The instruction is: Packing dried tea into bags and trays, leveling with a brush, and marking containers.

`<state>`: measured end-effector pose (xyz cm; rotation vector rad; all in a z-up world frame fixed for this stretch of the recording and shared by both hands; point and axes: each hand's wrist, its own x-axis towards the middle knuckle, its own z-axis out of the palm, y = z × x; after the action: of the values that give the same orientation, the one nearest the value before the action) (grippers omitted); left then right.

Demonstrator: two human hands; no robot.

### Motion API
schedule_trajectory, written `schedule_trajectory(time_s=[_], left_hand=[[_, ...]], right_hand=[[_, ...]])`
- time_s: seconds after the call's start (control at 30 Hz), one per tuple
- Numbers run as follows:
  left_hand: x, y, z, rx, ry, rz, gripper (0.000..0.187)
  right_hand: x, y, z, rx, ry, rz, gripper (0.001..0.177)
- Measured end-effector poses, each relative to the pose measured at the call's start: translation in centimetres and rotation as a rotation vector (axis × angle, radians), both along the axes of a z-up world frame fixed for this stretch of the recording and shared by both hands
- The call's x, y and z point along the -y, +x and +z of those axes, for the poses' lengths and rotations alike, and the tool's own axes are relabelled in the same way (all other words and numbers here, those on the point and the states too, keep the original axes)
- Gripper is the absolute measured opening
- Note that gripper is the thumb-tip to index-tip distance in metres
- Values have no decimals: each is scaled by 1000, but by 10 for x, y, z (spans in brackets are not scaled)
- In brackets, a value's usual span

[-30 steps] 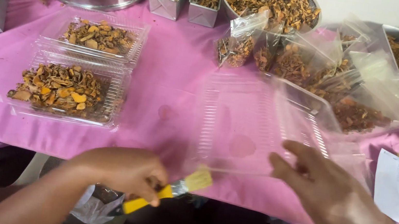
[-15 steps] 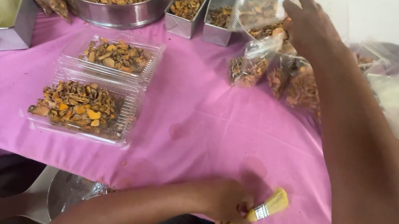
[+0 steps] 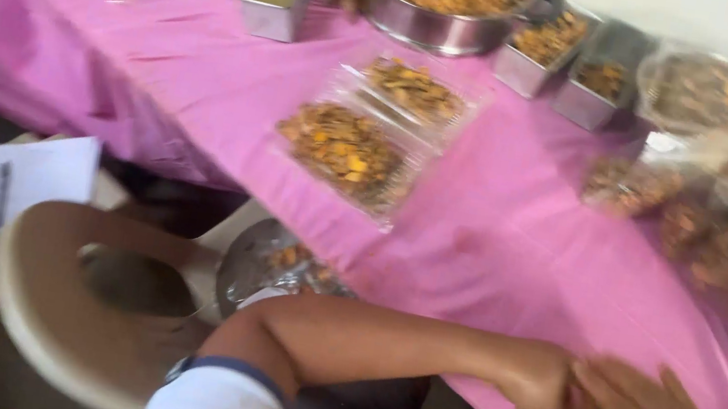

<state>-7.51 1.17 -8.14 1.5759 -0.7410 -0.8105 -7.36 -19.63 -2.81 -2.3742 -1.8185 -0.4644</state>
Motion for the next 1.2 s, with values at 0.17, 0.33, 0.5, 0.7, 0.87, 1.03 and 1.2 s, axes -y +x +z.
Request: schedule_trajectory(time_s=[0.17,0.33,0.5,0.7,0.87,1.03,1.2], left_hand=[[47,38,-58,-378,-252,70,49],[18,21,-22,-395,-256,29,46],[5,35,-22,-445,-131,29,44],[-5,67,-29,652,389,123,40],[-62,16,92,366,464,723,58],[-124,57,91,1063,1116,934,35],[-183,86,101,1010,1457,1096,39]], right_hand=[[51,33,-79,102,-86,-297,95],[93,81,-141,-14,-502,-705,96],[152,112,-238,190,75,-471,65],[132,69,-222,-139,556,-560,46],[111,48,-167,235,260,-482,37],[62,-14,-93,284,155,-624,31],[51,-19,-85,255,144,-646,33]])
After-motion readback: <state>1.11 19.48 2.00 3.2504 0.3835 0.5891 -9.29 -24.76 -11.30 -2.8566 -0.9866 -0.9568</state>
